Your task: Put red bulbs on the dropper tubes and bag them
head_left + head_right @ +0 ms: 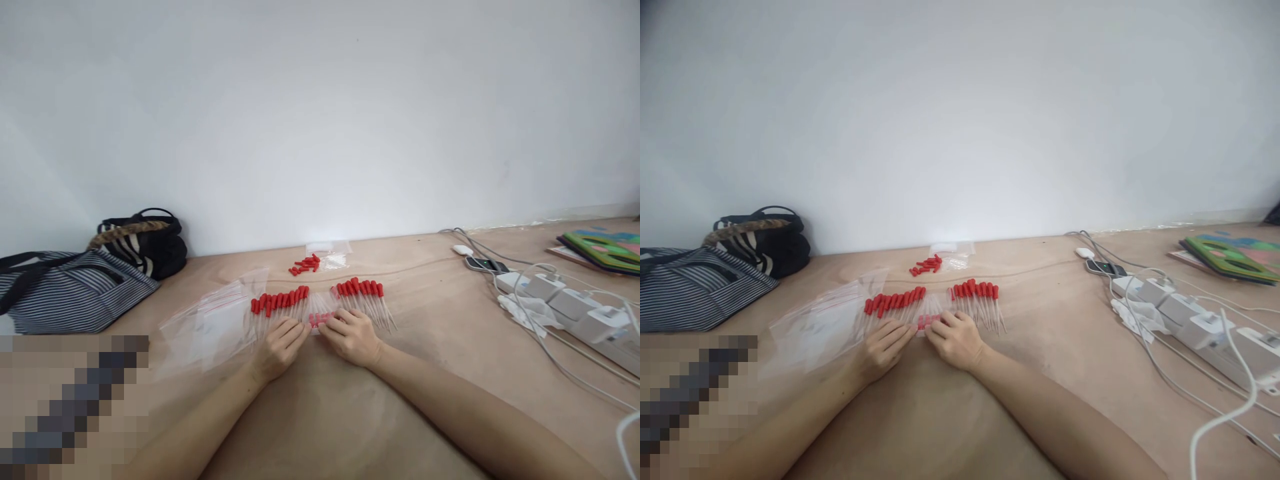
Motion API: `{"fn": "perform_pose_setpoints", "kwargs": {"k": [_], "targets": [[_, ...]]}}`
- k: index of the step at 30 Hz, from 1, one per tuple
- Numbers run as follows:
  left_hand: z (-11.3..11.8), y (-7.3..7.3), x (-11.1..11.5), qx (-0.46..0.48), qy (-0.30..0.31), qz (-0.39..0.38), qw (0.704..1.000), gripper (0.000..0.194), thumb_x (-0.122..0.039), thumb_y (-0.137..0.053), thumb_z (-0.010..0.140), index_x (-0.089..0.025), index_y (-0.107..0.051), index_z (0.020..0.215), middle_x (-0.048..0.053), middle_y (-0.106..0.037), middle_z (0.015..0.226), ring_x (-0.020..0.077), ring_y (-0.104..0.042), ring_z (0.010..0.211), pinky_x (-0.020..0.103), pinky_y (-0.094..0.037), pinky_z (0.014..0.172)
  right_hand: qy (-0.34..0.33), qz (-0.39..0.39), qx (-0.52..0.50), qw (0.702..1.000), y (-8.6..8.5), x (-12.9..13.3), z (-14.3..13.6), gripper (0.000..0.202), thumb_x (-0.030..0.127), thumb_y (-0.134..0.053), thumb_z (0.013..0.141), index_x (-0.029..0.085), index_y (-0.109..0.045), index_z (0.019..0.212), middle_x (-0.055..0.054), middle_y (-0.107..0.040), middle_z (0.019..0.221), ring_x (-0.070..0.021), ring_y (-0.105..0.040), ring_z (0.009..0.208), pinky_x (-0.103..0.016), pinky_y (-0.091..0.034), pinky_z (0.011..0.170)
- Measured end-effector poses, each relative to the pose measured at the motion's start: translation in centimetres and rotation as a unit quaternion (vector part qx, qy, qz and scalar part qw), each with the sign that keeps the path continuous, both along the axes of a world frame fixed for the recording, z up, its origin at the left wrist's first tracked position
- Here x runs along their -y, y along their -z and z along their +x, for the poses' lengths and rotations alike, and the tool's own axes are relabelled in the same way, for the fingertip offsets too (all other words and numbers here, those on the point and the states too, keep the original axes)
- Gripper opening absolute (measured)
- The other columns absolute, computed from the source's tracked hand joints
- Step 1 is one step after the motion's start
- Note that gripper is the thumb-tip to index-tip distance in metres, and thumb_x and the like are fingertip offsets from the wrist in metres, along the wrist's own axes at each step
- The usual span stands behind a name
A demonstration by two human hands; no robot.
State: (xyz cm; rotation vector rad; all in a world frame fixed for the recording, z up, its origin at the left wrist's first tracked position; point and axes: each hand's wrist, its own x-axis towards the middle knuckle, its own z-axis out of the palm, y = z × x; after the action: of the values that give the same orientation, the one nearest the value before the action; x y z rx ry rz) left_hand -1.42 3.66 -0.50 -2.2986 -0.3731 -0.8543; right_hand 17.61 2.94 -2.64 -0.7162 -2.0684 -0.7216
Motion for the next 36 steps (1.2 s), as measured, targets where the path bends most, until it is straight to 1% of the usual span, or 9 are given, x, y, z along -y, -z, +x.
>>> {"fn": "perform_pose_setpoints", "kwargs": {"k": [3,7,11,17,21,25,29,32,36], "targets": [[0.0,0.0,-0.1,-0.002,0.006,-0.01,1.0,0.019,-0.004,-0.042,0.083,-0.012,-0.056,0.093,0.005,-0.066,0.072,0.0155,-0.059,0.066,0.031,-0.047,0.063,0.006,-0.007,0.007,1.0,0.1,0.0,0.4,0.018,0.013,-0.045,0.082,0.016,-0.057,0.069,0.0,-0.057,0.06,-0.0118,-0.044,0.062,-0.028,-0.023,0.053],[0.5,-0.2,-0.1,-0.008,0.026,-0.014,1.0,0.018,-0.005,-0.042,0.084,-0.009,-0.057,0.092,0.007,-0.065,0.074,0.0166,-0.059,0.069,0.031,-0.047,0.063,-0.013,-0.005,0.015,1.0,0.1,-0.1,0.1,0.023,0.013,-0.042,0.084,0.015,-0.055,0.064,-0.001,-0.056,0.06,-0.0118,-0.045,0.063,-0.028,-0.024,0.054],[0.8,-0.2,0.0,0.0,0.027,0.007,1.0,0.019,-0.004,-0.039,0.084,-0.01,-0.057,0.086,0.005,-0.064,0.066,0.0156,-0.058,0.063,0.03,-0.047,0.059,-0.016,0.005,0.032,0.999,0.1,-0.1,0.2,0.024,0.014,-0.04,0.085,0.015,-0.057,0.069,-0.002,-0.057,0.063,-0.0125,-0.046,0.064,-0.028,-0.024,0.054],[0.3,0.2,0.1,0.022,0.001,0.034,0.999,0.016,-0.003,-0.042,0.083,-0.012,-0.056,0.081,0.002,-0.061,0.057,0.0135,-0.055,0.053,0.029,-0.045,0.056,0.004,0.025,0.066,0.998,0.0,0.1,2.4,0.026,0.01,-0.039,0.085,0.014,-0.058,0.069,-0.002,-0.056,0.063,-0.0122,-0.044,0.062,-0.029,-0.023,0.053],[0.1,0.1,0.4,0.007,-0.001,0.027,1.0,0.02,-0.003,-0.039,0.084,-0.012,-0.056,0.088,0.004,-0.063,0.065,0.0145,-0.057,0.06,0.031,-0.047,0.062,0.018,0.027,0.064,0.997,0.0,0.0,3.4,0.028,0.011,-0.039,0.085,0.015,-0.057,0.064,-0.001,-0.053,0.058,-0.0112,-0.044,0.059,-0.028,-0.024,0.054],[0.0,0.0,0.5,0.007,0.001,-0.011,1.0,0.02,-0.003,-0.04,0.084,-0.011,-0.056,0.093,0.006,-0.063,0.072,0.0163,-0.057,0.069,0.032,-0.048,0.065,0.028,0.014,0.04,0.999,0.0,-0.3,3.9,0.027,0.013,-0.043,0.085,0.016,-0.056,0.062,0.0,-0.052,0.056,-0.0106,-0.044,0.058,-0.027,-0.026,0.054],[0.0,0.0,0.3,0.06,-0.002,-0.027,0.998,0.021,-0.002,-0.04,0.083,-0.013,-0.056,0.092,0.003,-0.058,0.065,0.0148,-0.054,0.064,0.029,-0.047,0.059,0.003,-0.03,0.005,1.0,-0.2,-0.6,4.0,0.013,0.022,-0.049,0.082,0.016,-0.06,0.076,-0.002,-0.06,0.07,-0.013,-0.049,0.07,-0.026,-0.032,0.06],[0.2,-0.1,0.4,0.086,-0.001,-0.023,0.996,0.022,-0.001,-0.042,0.081,-0.013,-0.056,0.092,0.003,-0.055,0.063,0.0146,-0.053,0.064,0.028,-0.047,0.06,-0.002,-0.075,-0.001,0.997,-0.2,-1.0,3.7,0.023,0.03,-0.054,0.078,0.015,-0.06,0.094,-0.007,-0.062,0.088,-0.0176,-0.05,0.083,-0.03,-0.036,0.069],[0.3,0.0,0.7,0.084,0.03,-0.033,0.996,0.02,-0.002,-0.047,0.08,-0.01,-0.056,0.096,0.005,-0.058,0.068,0.0165,-0.053,0.069,0.029,-0.047,0.061,-0.022,-0.113,0.0,0.993,0.2,-1.8,2.8,0.02,0.02,-0.052,0.077,0.019,-0.061,0.095,-0.007,-0.063,0.092,-0.019,-0.049,0.087,-0.035,-0.036,0.075]]}}
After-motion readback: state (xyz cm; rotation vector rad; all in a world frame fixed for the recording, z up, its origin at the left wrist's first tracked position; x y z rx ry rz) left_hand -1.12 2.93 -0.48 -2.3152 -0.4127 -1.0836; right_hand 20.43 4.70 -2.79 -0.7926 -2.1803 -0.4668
